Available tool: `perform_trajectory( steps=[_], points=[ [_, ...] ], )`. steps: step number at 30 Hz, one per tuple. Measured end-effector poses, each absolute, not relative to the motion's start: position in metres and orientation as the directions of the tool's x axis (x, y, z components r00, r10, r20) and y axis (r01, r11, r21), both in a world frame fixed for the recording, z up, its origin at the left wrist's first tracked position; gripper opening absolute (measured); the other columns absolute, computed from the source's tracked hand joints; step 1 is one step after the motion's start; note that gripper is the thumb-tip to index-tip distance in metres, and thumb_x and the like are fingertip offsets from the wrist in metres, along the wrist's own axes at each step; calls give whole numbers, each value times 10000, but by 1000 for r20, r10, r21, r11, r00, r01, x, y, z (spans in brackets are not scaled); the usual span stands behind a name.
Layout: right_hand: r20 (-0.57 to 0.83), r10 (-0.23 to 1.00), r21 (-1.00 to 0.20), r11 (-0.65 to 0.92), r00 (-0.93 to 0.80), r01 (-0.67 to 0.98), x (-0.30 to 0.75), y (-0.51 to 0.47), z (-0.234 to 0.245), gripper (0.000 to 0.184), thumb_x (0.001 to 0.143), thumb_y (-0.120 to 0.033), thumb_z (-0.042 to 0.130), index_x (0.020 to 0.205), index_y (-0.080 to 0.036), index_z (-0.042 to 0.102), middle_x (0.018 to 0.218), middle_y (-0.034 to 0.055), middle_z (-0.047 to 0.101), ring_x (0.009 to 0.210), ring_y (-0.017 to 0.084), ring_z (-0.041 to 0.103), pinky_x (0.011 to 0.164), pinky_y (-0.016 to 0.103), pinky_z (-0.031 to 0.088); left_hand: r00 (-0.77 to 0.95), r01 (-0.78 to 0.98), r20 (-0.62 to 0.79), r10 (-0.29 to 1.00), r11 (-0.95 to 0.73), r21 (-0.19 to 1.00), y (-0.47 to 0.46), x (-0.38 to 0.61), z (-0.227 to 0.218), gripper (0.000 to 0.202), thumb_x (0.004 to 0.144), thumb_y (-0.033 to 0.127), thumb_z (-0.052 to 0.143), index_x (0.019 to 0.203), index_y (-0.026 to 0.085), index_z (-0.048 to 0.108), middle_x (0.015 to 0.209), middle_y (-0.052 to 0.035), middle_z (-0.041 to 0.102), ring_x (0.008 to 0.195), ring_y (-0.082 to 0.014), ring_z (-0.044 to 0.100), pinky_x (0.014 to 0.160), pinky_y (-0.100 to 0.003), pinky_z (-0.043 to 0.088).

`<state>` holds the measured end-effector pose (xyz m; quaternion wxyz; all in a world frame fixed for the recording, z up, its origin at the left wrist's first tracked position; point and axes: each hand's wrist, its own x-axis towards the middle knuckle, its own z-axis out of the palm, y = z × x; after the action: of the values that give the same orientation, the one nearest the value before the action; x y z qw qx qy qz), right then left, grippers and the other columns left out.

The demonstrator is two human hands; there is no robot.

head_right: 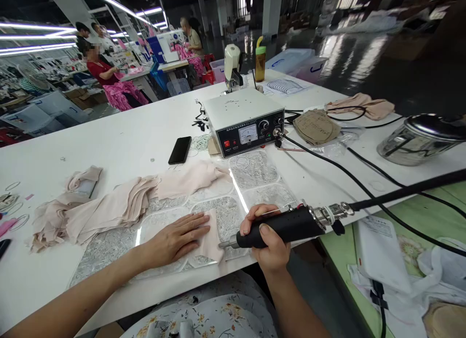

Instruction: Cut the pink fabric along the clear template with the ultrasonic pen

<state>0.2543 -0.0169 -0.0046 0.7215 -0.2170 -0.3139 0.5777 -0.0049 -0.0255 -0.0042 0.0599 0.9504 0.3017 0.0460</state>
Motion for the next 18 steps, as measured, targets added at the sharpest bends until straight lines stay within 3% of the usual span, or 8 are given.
perform_trajectory(
  steps=[4,9,13,18],
  points=[
    [152,982,-680,184,109,-709,254,-13,-5,135,678,-282,580,781,-213,634,726,-7,551,482,102,550,453,263,449,834,539,58,549,-832,128,-9,-18,1,428,1036,229,368,1462,183,366,1490,-97,418,1412,-238,349,1133,-425,404],
    [135,988,-697,152,81,-701,253,-7,-3,138,673,-297,586,777,-219,633,719,-9,538,473,104,535,453,274,444,810,560,114,575,-817,139,-11,-21,5,374,1016,182,393,1379,184,484,1453,-121,465,1369,-253,421,1118,-481,409],
    [152,986,-713,152,61,-685,255,-7,-3,137,684,-297,581,787,-226,637,725,-12,538,480,107,530,452,281,442,795,543,208,570,-821,174,-30,-8,3,342,993,163,433,1321,141,527,1335,-150,576,1279,-243,520,1078,-455,453],
    [144,989,-717,136,45,-684,256,-9,-4,140,694,-298,576,789,-212,633,736,-10,546,479,102,533,448,274,438,768,557,242,592,-805,203,-43,6,3,301,991,188,466,1276,133,546,1293,-159,594,1247,-240,540,1061,-427,467]
  ],
)
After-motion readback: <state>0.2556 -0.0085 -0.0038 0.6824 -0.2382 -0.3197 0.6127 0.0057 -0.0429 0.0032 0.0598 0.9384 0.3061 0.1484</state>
